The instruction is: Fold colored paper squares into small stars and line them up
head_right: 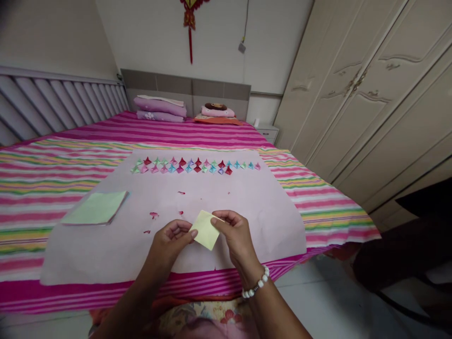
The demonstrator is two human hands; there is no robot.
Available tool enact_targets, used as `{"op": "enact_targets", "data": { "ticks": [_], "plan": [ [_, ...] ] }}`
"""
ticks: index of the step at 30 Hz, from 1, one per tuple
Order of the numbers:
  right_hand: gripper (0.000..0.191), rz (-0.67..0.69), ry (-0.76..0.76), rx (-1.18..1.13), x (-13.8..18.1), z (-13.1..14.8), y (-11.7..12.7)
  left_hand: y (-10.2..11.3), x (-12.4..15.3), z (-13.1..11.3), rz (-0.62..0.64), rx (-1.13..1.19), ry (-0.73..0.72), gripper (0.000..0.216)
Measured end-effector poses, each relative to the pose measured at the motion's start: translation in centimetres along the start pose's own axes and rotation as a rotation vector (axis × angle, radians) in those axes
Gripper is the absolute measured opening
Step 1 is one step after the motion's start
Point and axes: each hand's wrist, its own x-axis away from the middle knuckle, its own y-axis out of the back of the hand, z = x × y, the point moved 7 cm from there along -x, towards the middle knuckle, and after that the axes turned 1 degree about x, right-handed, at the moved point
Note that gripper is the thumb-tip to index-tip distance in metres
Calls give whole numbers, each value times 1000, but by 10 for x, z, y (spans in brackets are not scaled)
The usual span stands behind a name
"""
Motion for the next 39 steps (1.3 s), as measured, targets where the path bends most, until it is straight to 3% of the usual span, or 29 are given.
{"op": "enact_targets", "data": {
  "ticks": [6, 10, 15, 23, 29, 33, 39],
  "plan": [
    [28, 49, 7, 52, 0, 5, -10, -19, 5, 2, 231, -6, 95, 28],
    [30, 97, -7, -15, 7, 3, -14, -23, 5, -4, 173, 48, 95, 32],
    [20, 136, -2, 14, 17, -2, -11, -19, 5, -2, 97, 94, 70, 37],
    [16, 148, 6, 30, 19, 1, -10, -21, 7, -2, 146, 118, 85, 36],
    [31, 159, 50, 15, 22, 2, -8, -27, 13, 0, 205, 170, 130, 36],
    [35, 172, 92, 35, 24, 6, -6, -25, 14, 5, 178, 200, 152, 36],
    [28, 202, 152, 91, 26, 18, -8, -22, 10, -1, 145, 124, 67, 33]
  ]
}}
